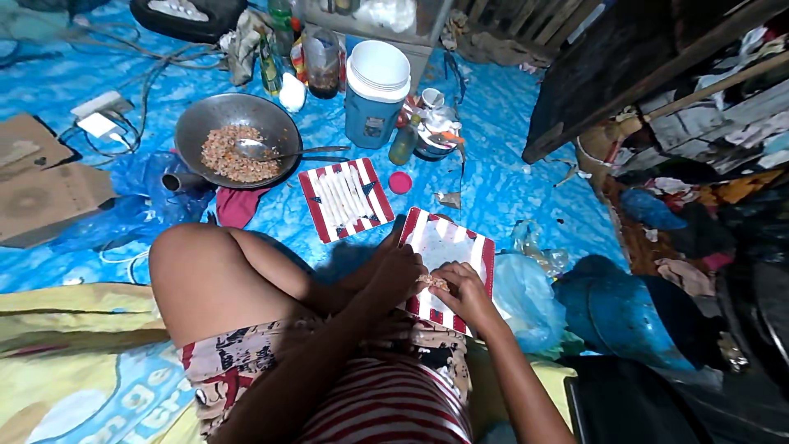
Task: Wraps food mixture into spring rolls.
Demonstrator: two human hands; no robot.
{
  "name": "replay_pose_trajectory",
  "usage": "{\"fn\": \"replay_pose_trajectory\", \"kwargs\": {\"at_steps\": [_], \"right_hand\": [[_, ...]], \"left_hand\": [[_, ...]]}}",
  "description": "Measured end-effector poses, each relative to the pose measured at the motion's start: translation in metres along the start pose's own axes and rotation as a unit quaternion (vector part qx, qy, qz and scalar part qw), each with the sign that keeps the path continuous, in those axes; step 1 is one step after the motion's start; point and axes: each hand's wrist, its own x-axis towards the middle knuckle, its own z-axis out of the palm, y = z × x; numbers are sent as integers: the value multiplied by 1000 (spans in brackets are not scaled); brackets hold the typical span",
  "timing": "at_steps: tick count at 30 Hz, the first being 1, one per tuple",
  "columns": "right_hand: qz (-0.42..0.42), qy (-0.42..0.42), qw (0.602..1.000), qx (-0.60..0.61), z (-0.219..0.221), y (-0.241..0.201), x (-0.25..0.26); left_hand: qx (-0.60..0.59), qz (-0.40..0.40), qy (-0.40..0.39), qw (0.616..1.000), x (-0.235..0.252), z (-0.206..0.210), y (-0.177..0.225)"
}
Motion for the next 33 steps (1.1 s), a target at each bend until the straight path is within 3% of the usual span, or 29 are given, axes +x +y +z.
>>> {"fn": "replay_pose_trajectory", "kwargs": {"at_steps": [9,14,24,28,33], "right_hand": [[-9,35,999,6,6,-1,-1],[-55,78,995,-1,10,-1,-2],[8,-14,1000,-8,-10,3,-11],[-5,-5,1000,-19,-8,8,-10],[-10,-10,1000,-22,-13,19,-16]], "left_hand": [[-28,-6,-12,1000,0,-4,-2],[-15,13,19,1000,0,0,-2],[-12,-16,-28,999,3,-6,-1],[-7,30,-13,999,10,1,-3],[-24,20,-31,999,9,-1,-1]]}}
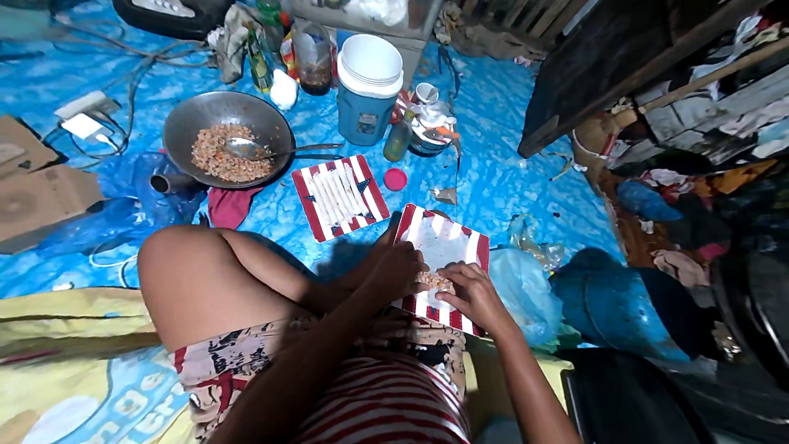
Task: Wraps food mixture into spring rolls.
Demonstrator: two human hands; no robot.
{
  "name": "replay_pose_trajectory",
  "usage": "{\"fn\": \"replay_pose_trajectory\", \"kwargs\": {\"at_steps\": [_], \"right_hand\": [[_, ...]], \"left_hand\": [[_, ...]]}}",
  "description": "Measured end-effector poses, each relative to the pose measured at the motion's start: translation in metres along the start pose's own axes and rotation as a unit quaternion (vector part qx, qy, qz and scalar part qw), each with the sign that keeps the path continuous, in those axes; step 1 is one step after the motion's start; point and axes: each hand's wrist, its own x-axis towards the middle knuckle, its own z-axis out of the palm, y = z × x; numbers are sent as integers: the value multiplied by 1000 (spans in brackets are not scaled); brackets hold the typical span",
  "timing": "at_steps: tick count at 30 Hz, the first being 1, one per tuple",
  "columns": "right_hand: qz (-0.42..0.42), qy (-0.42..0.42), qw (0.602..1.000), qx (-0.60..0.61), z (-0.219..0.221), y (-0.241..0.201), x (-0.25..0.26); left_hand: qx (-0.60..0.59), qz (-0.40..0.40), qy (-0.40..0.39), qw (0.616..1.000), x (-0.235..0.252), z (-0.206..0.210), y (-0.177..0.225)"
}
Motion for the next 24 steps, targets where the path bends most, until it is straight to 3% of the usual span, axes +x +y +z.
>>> {"fn": "replay_pose_trajectory", "kwargs": {"at_steps": [4,9,16,20,24], "right_hand": [[-13,18,1000,-5,1,8,-4],[-6,39,999,27,-3,8,-9],[42,97,992,73,1,-4,-14],[113,4,986,119,-16,-1,-17],[120,-55,986,104,-18,-2,-12]], "left_hand": [[4,13,21,1000,0,4,1],[36,-17,-52,998,12,-6,21],[2,4,5,1000,19,17,26],[-13,-4,6,1000,18,17,26],[0,-26,2,1000,16,16,25]]}}
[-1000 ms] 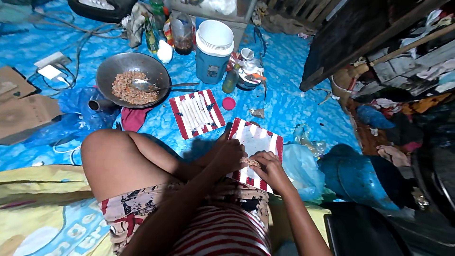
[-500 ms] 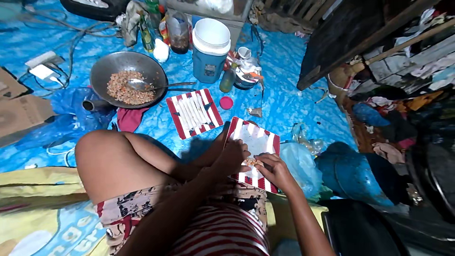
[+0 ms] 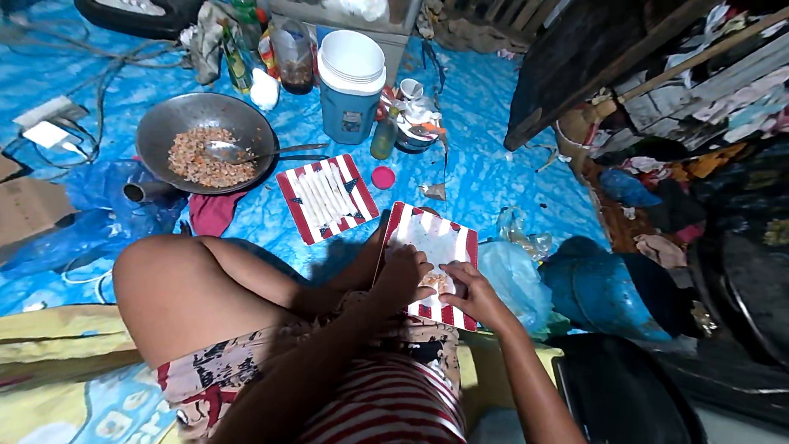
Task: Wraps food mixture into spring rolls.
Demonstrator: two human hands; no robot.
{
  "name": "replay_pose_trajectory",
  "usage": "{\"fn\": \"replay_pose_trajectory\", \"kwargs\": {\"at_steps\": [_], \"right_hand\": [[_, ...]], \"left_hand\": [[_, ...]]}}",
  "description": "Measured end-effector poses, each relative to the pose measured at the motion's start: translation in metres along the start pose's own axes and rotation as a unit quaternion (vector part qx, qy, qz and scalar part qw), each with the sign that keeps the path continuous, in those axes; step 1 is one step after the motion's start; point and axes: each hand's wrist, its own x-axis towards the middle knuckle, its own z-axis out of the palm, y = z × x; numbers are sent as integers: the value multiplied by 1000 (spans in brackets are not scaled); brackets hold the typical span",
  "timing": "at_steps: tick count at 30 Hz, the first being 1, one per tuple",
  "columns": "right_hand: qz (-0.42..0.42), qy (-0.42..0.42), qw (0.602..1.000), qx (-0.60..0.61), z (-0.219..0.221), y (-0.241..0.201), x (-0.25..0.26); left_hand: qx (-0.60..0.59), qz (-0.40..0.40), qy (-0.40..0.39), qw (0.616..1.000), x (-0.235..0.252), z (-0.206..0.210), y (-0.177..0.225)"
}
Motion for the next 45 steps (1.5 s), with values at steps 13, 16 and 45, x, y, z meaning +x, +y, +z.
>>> {"fn": "replay_pose_trajectory", "kwargs": {"at_steps": [13,16,45], "right_hand": [[-75,132,988,-30,13,5,-7],[-94,145,984,-40,23,5,-6],[-85,118,988,-56,16,13,-5]], "left_hand": [[-15,-5,9,1000,-2,1,-1],[-17,14,19,1000,-2,3,-1],[-30,19,10,999,4,11,4]]}}
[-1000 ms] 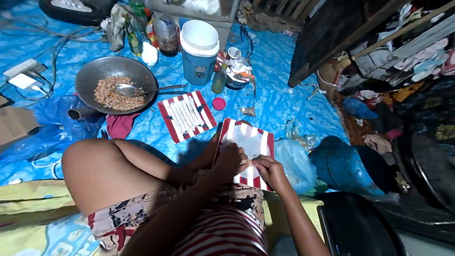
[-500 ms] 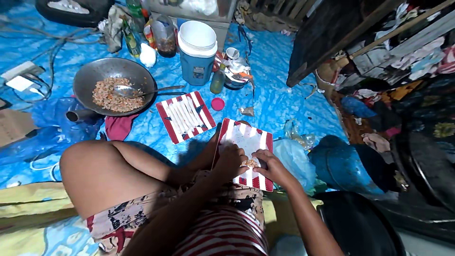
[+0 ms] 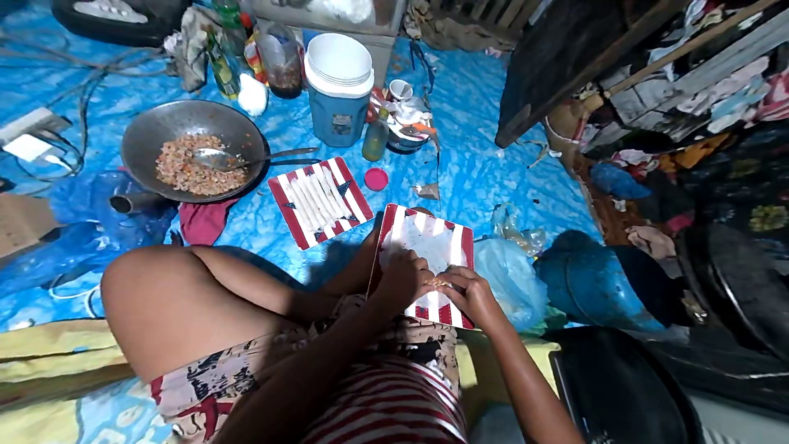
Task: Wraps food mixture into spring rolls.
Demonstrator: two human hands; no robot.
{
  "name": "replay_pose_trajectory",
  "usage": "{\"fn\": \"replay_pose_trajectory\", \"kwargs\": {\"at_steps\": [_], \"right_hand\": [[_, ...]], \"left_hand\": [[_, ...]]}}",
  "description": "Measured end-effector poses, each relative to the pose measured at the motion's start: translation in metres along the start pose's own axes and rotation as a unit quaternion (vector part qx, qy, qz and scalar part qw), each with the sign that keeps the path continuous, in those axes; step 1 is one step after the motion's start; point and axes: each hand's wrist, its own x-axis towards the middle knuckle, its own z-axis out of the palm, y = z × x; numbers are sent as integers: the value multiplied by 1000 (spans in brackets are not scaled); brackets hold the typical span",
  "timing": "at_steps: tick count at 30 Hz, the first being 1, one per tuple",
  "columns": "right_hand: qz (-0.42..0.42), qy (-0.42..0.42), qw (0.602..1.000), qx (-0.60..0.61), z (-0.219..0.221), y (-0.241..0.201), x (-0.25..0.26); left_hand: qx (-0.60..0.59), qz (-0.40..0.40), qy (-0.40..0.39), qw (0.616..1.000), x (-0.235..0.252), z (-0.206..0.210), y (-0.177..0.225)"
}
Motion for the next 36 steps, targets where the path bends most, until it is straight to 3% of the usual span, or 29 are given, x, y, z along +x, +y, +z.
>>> {"fn": "replay_pose_trajectory", "kwargs": {"at_steps": [10,15,20,24,36], "right_hand": [[-27,31,999,-10,9,4,-3],[16,-17,1000,-3,-4,-9,0],[-36,17,999,11,10,-13,8],[-26,19,999,21,13,-15,13],[-17,-34,999,37,-1,-18,16]], "left_hand": [[26,-12,18,999,-2,-1,1],[31,-34,-3,999,-6,-8,1],[21,-68,-27,997,-14,-23,-4],[17,-54,-3,998,-17,-23,-7],[19,-38,-29,999,-8,-19,-7]]}}
